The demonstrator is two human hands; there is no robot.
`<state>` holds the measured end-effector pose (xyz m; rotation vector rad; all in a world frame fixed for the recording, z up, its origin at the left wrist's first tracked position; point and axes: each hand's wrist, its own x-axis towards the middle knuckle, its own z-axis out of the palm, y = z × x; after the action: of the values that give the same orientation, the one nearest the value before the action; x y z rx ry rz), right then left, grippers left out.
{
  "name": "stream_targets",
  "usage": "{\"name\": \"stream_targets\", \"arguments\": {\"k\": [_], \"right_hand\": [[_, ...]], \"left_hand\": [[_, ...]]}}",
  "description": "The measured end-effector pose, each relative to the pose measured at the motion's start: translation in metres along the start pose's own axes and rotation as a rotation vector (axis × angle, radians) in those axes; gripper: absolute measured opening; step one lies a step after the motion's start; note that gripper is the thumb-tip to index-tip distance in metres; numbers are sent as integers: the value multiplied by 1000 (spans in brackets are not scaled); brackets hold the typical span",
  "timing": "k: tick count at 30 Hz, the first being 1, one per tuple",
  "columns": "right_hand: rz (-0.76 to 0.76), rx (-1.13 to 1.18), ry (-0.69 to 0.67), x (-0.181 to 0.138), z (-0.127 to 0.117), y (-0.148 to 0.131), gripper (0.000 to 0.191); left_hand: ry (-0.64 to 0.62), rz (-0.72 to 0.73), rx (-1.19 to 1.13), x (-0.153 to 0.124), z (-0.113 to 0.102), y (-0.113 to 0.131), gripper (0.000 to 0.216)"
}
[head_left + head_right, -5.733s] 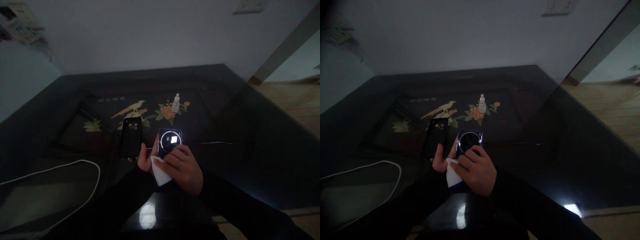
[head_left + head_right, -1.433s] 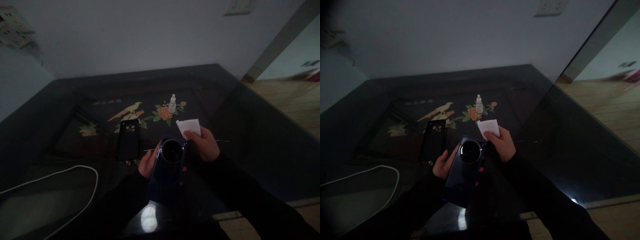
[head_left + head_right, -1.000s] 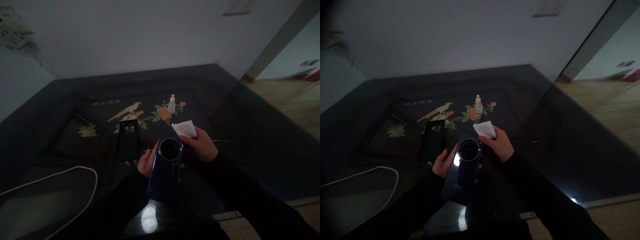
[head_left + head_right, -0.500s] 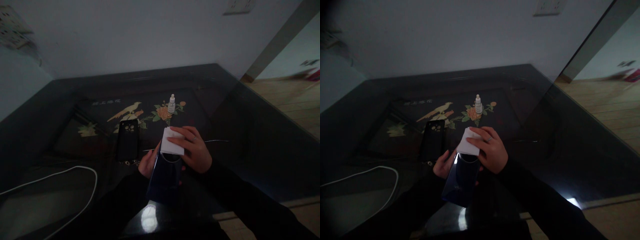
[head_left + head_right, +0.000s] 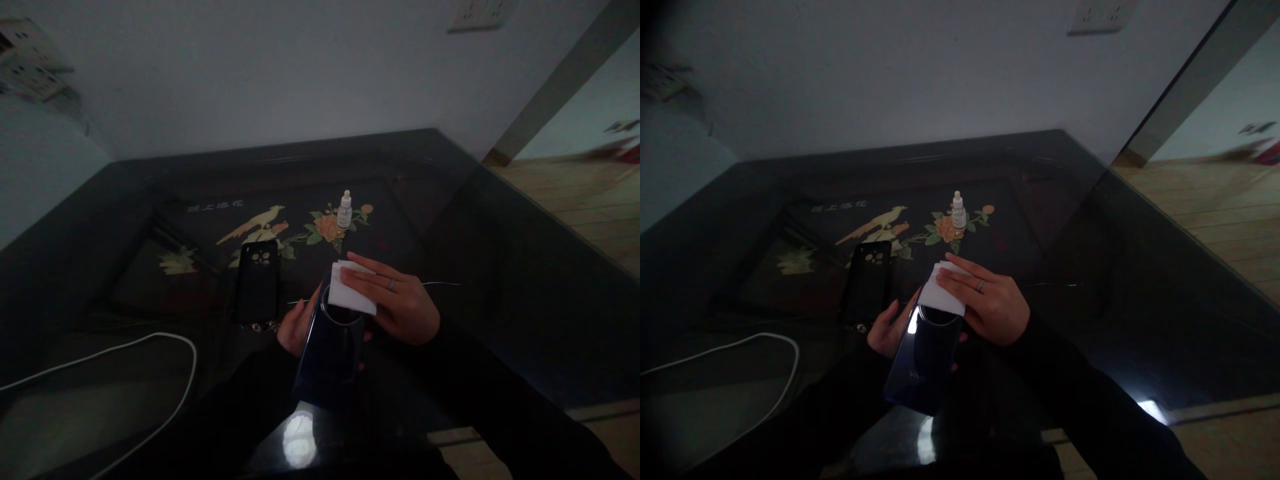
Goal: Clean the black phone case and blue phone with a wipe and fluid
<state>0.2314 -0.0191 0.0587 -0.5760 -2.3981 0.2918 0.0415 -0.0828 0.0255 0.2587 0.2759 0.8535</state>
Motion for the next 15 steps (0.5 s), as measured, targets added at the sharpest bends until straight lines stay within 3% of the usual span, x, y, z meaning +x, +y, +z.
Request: {"name": "stream_targets", "arguments": {"k": [6,10,15], "right_hand": [[273,260,152,-1,-2,-1,43],[540,542,287,0,5,2,31],[715,993,522,0,18,9,21]], "left_hand": [[44,-7,11,-1,0,1,68],[72,9,32,0,3,1,67],[43,-2,47,1,2,1,70]]}}
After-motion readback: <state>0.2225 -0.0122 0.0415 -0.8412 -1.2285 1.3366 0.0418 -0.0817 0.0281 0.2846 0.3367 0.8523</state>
